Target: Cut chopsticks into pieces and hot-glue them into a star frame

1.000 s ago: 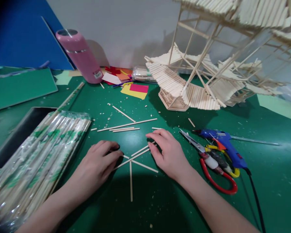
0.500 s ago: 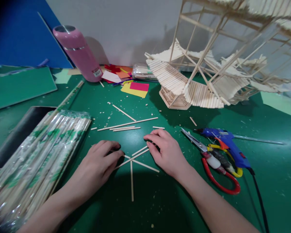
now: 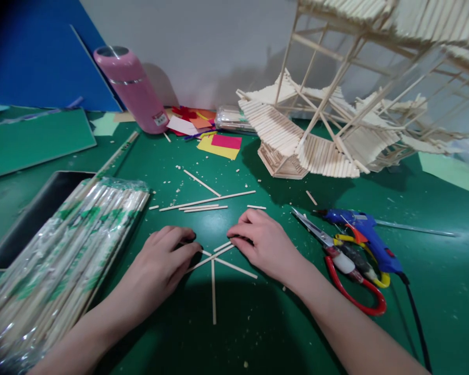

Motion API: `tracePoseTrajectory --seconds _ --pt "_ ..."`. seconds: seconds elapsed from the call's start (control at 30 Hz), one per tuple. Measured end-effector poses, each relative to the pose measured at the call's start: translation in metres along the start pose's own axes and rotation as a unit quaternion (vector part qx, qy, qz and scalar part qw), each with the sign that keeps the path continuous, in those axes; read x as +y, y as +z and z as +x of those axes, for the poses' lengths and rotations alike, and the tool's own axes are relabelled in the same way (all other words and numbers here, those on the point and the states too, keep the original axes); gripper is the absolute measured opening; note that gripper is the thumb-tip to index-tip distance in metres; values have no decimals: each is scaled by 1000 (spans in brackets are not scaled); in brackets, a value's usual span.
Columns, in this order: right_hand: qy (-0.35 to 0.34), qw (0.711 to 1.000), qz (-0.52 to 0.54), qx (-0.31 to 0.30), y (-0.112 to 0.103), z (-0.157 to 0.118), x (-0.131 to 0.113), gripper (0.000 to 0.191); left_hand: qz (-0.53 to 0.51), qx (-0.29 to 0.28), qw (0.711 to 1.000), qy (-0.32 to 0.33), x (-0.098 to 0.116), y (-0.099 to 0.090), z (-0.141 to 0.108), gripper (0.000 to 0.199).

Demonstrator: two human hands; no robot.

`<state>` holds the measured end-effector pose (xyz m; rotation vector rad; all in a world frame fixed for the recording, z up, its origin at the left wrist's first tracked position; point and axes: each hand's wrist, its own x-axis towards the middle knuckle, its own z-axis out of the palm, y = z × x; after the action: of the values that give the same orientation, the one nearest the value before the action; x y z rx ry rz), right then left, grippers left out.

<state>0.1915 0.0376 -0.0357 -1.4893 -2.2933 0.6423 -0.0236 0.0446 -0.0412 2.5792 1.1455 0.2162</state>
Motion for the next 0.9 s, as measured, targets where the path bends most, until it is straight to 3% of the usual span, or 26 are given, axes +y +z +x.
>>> tracePoseTrajectory --seconds 0.27,0.43,0.9 --pt "-110 983 -106 -102 -15 19 -1 18 3 -3 1000 -7 0 2 -1 20" --pt "-140 962 -172 -157 -20 28 -8 20 1 -6 1000 -8 0 2 -1 22" --pt "-193 931 -247 -186 -20 40 -18 10 14 -5 1000 -4 0 4 -3 22"
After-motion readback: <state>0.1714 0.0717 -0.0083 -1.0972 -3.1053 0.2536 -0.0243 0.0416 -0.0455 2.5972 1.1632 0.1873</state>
